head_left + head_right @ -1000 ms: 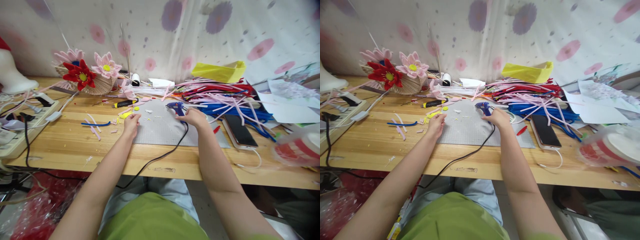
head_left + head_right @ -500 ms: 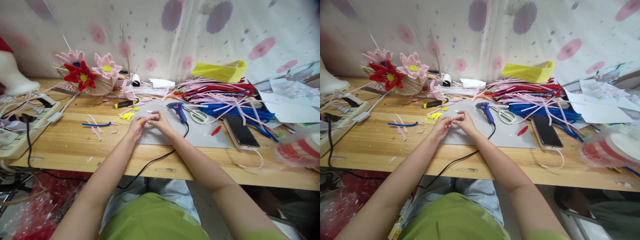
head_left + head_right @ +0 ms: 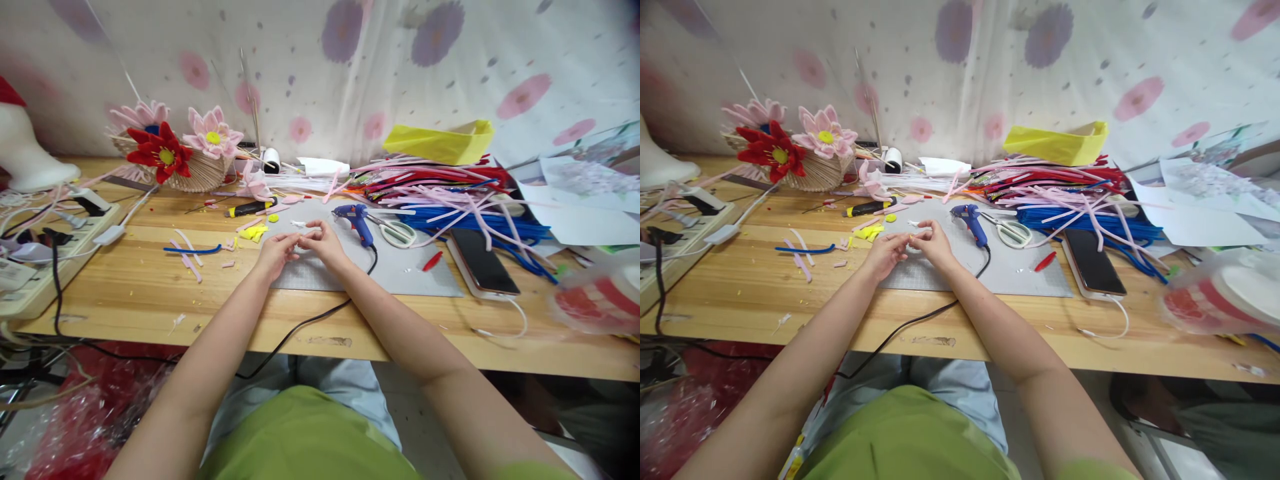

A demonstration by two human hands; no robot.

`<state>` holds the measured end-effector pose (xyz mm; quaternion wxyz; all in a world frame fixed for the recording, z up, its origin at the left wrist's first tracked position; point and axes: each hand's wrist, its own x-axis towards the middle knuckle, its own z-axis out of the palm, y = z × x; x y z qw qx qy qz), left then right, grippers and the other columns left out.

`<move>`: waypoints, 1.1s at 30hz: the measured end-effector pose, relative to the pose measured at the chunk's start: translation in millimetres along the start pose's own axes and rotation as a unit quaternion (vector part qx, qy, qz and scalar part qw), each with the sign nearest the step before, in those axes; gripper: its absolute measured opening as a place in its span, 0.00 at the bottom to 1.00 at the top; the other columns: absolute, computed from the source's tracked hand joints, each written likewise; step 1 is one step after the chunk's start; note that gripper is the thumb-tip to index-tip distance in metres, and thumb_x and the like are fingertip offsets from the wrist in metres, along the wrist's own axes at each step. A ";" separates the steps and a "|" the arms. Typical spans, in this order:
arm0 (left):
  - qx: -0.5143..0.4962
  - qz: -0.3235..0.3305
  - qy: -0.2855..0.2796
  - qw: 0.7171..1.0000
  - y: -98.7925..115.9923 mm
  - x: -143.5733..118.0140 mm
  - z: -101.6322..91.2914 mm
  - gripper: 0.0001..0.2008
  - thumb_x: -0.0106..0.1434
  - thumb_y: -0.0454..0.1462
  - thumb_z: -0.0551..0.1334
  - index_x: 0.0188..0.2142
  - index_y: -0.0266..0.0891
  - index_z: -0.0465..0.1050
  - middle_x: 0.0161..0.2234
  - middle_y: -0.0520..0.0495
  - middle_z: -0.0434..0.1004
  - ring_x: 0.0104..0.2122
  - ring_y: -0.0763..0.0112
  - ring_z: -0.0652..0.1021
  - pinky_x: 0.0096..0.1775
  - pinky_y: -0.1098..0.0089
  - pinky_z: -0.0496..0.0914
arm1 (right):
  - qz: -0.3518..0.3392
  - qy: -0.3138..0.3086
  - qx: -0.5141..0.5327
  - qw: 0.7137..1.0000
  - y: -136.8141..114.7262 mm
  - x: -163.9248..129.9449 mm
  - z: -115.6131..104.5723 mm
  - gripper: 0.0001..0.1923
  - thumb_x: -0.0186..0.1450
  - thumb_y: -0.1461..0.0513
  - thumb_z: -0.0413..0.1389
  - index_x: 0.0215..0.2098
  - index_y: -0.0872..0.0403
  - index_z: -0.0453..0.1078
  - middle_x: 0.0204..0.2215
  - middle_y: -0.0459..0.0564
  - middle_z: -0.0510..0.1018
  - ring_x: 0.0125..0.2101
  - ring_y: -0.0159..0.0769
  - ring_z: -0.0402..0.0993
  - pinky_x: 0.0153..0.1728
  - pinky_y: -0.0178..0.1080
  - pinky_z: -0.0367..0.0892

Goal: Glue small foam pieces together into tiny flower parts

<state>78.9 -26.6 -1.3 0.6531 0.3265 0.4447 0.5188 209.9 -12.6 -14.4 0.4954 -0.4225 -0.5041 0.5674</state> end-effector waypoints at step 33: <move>0.123 0.083 0.064 0.987 2.3 7.1 -17.5 0.15 0.41 0.41 0.71 0.26 0.34 0.74 0.25 0.51 0.70 0.21 0.81 0.67 0.18 0.80 0.63 | -0.038 0.109 -0.226 0.967 8.6 8.2 -39.7 0.13 0.52 0.61 0.55 0.35 0.50 0.60 0.23 0.39 0.71 0.27 0.31 0.70 0.33 0.38 0.66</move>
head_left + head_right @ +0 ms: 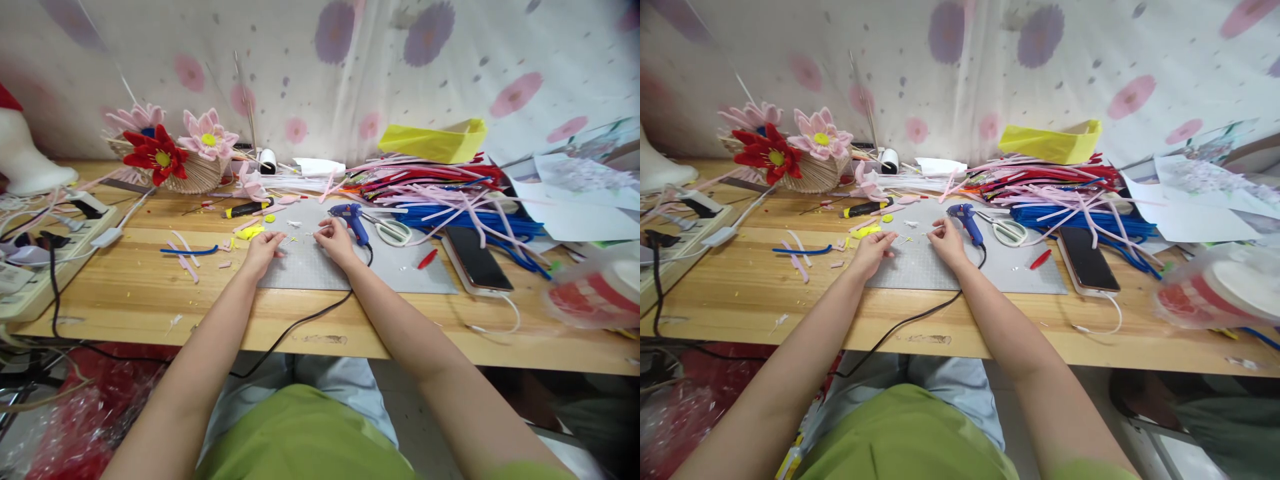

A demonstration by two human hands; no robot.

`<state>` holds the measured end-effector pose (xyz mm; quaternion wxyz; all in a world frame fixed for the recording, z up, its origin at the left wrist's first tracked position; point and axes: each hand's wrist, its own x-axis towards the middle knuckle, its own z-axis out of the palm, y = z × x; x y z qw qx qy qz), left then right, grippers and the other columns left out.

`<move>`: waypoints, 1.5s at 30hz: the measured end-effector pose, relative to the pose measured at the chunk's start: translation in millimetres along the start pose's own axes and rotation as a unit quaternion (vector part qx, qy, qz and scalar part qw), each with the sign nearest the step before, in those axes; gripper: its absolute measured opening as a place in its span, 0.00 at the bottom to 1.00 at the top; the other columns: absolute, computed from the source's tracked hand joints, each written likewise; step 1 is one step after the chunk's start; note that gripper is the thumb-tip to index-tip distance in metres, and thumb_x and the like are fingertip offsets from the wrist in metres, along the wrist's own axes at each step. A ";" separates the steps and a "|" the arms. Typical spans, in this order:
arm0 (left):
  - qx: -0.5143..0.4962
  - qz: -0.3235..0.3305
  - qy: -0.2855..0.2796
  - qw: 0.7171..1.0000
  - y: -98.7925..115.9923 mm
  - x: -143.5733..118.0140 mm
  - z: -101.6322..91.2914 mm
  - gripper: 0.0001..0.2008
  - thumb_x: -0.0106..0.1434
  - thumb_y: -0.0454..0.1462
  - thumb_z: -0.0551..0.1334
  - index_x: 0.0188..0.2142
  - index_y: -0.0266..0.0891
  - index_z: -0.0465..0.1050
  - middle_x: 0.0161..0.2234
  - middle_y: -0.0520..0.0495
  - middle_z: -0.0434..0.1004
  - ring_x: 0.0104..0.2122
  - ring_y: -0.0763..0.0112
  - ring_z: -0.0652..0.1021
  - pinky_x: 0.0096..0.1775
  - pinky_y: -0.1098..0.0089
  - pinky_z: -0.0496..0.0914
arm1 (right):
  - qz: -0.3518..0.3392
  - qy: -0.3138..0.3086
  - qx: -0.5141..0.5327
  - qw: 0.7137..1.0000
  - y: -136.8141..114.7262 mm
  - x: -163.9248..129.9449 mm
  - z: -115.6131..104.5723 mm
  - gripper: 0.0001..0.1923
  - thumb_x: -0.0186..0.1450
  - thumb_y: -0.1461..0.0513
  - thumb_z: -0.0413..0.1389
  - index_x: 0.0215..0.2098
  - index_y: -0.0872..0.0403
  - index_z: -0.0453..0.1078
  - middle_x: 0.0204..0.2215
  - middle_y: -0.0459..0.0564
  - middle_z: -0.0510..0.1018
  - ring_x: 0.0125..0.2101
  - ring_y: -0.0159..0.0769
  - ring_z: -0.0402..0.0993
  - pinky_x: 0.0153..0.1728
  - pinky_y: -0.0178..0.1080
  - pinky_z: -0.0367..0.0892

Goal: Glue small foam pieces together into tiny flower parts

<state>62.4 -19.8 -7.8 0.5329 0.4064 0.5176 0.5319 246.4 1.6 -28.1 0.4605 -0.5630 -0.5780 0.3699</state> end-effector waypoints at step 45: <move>0.437 0.150 -0.012 0.887 20.3 33.2 -6.4 0.08 0.47 0.42 0.68 0.24 0.41 0.75 0.22 0.51 0.70 0.24 0.71 0.67 0.28 0.71 0.57 | -0.007 0.019 -0.016 1.000 3.7 4.0 -2.7 0.09 0.53 0.61 0.55 0.33 0.49 0.61 0.24 0.40 0.72 0.28 0.31 0.70 0.37 0.39 0.66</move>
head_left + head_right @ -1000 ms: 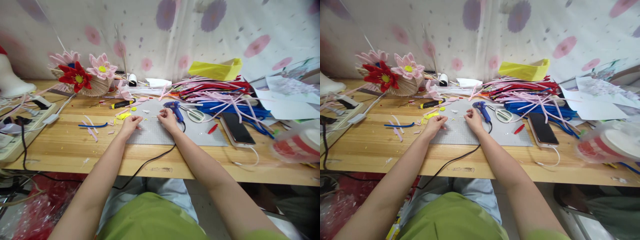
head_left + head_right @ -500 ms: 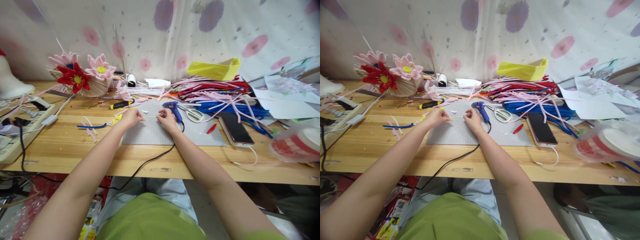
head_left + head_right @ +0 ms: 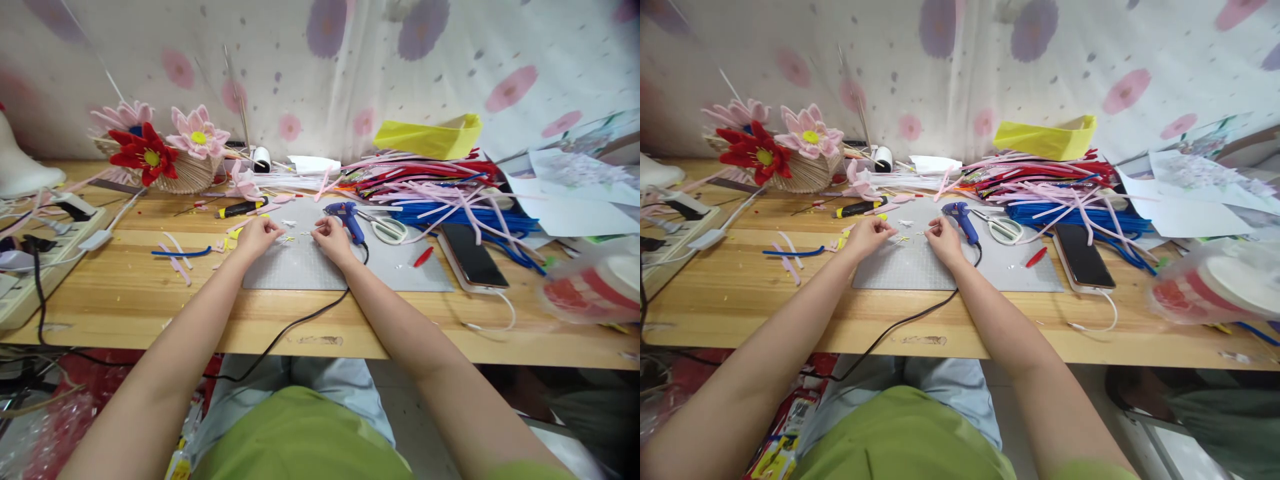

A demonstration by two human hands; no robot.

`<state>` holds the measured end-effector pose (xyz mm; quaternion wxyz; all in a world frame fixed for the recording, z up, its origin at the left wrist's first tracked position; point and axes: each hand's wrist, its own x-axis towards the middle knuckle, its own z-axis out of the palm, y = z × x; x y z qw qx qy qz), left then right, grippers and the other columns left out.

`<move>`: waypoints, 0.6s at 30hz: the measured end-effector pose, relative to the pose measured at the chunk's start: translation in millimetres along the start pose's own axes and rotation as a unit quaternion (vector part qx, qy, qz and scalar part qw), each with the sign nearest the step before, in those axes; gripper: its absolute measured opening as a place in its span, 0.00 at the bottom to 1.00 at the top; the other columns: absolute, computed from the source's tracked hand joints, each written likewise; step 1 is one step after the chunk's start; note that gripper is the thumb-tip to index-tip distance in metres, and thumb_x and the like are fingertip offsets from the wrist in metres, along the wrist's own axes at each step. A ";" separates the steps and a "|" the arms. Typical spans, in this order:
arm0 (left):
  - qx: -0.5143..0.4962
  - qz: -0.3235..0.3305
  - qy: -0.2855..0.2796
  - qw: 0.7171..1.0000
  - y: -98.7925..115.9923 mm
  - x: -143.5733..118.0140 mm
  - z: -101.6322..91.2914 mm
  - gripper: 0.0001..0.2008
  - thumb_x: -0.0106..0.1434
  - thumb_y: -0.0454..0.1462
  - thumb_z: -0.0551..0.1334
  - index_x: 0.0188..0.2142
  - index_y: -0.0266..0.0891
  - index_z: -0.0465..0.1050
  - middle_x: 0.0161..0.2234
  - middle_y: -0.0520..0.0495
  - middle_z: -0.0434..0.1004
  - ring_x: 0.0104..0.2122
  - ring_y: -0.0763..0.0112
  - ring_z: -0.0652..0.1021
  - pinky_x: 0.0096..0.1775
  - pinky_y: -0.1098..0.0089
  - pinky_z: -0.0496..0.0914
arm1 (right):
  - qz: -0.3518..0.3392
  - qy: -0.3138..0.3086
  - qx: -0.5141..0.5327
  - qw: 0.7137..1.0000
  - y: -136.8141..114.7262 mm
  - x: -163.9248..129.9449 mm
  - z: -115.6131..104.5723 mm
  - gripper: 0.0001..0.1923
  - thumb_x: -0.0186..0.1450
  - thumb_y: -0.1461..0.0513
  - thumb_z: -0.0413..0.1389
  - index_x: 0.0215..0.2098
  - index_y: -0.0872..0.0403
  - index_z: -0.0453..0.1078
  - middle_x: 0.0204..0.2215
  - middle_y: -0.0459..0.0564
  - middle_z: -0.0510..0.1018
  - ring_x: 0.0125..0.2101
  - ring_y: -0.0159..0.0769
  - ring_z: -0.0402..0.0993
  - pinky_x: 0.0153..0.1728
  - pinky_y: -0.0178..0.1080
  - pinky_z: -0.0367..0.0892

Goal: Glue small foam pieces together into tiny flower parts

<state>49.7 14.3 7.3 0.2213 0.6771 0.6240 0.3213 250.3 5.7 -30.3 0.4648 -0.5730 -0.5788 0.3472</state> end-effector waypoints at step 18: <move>-0.053 0.000 0.151 0.987 -19.8 -17.2 8.5 0.10 0.63 0.37 0.52 0.31 0.40 0.71 0.34 0.46 0.72 0.38 0.66 0.71 0.41 0.69 0.61 | -0.047 -0.030 -0.032 0.998 -13.4 1.9 0.4 0.06 0.56 0.64 0.54 0.33 0.50 0.64 0.28 0.44 0.76 0.32 0.33 0.73 0.39 0.41 0.66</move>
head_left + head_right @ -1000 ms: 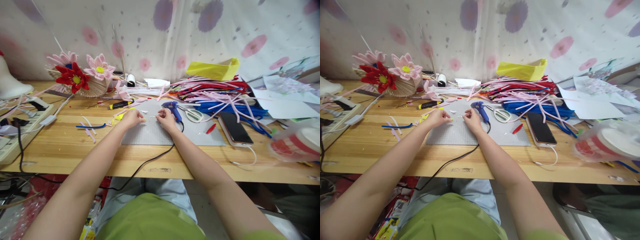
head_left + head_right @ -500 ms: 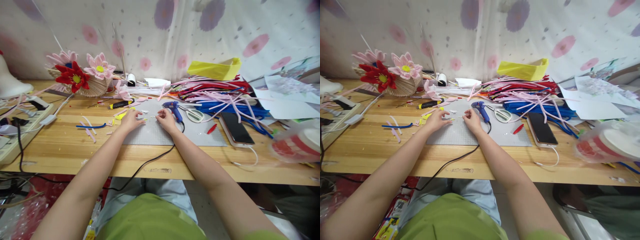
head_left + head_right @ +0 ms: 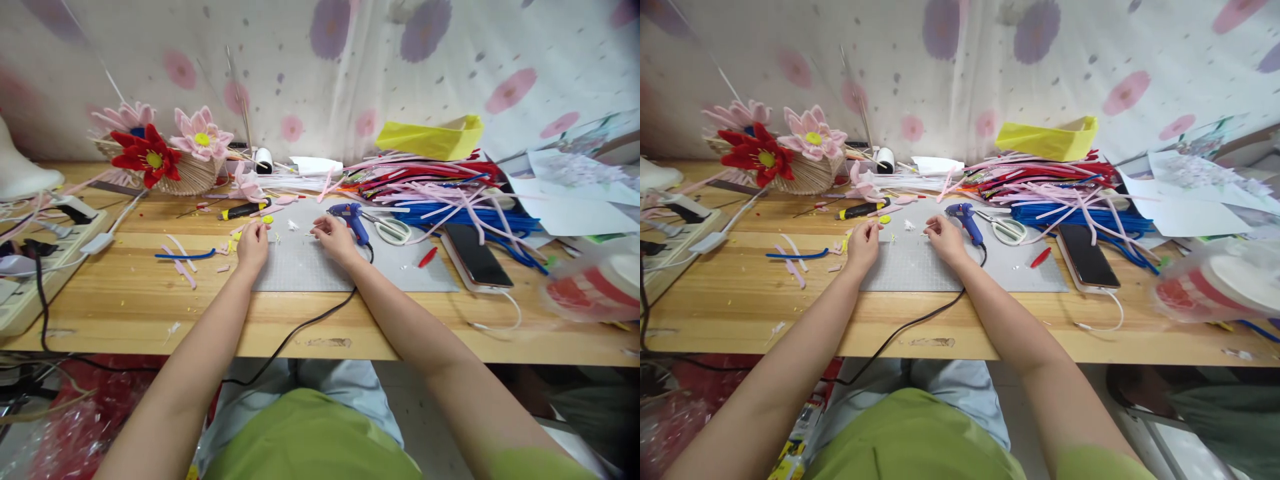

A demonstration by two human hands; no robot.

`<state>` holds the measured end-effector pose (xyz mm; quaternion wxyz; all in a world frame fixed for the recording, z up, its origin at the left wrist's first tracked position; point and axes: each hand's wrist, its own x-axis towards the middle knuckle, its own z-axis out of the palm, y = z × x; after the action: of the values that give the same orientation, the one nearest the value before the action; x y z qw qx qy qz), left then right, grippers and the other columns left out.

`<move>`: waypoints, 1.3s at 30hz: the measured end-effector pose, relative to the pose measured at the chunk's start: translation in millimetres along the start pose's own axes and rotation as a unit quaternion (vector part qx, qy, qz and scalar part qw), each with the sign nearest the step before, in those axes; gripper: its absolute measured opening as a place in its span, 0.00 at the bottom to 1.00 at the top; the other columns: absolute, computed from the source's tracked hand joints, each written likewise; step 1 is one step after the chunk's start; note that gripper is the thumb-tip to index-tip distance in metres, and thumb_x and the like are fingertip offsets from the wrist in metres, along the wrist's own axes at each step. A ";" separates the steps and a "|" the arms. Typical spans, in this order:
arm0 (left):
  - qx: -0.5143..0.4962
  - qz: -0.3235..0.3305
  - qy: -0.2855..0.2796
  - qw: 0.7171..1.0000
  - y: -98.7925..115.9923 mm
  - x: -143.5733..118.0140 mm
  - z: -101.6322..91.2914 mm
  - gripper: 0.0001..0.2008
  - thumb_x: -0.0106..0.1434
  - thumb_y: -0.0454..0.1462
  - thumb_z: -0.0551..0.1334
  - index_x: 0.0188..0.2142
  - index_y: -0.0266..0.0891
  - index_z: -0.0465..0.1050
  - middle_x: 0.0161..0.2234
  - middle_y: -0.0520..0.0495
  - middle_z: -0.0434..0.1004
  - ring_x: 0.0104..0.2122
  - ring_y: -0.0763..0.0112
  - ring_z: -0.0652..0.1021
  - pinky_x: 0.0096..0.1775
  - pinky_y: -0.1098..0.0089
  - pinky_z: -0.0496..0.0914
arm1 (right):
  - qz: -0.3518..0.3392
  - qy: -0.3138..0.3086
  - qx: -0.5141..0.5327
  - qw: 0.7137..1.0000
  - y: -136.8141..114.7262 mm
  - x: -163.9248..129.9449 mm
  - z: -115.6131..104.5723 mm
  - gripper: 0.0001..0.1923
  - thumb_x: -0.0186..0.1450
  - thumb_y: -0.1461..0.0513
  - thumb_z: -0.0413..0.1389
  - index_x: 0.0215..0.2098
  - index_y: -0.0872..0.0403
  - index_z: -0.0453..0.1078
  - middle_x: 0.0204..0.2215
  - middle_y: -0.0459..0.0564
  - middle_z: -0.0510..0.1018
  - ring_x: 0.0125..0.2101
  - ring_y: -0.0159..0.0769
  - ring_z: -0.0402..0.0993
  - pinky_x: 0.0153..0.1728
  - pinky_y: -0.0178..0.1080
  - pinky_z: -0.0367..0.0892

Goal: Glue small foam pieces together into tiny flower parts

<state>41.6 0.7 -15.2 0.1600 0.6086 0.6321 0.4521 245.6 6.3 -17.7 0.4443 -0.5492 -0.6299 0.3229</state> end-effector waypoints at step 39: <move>-0.243 -0.019 0.108 0.964 -6.9 9.3 1.0 0.06 0.60 0.36 0.58 0.38 0.39 0.69 0.32 0.49 0.72 0.29 0.76 0.72 0.33 0.75 0.65 | -0.002 -0.102 -0.134 0.986 -28.5 -10.4 23.3 0.20 0.55 0.67 0.54 0.45 0.51 0.59 0.29 0.41 0.76 0.29 0.31 0.71 0.34 0.35 0.61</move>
<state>36.1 10.5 -17.8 0.2419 0.4872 0.5282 0.6521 212.8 -7.3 -3.6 0.3005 -0.5665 -0.7108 0.2890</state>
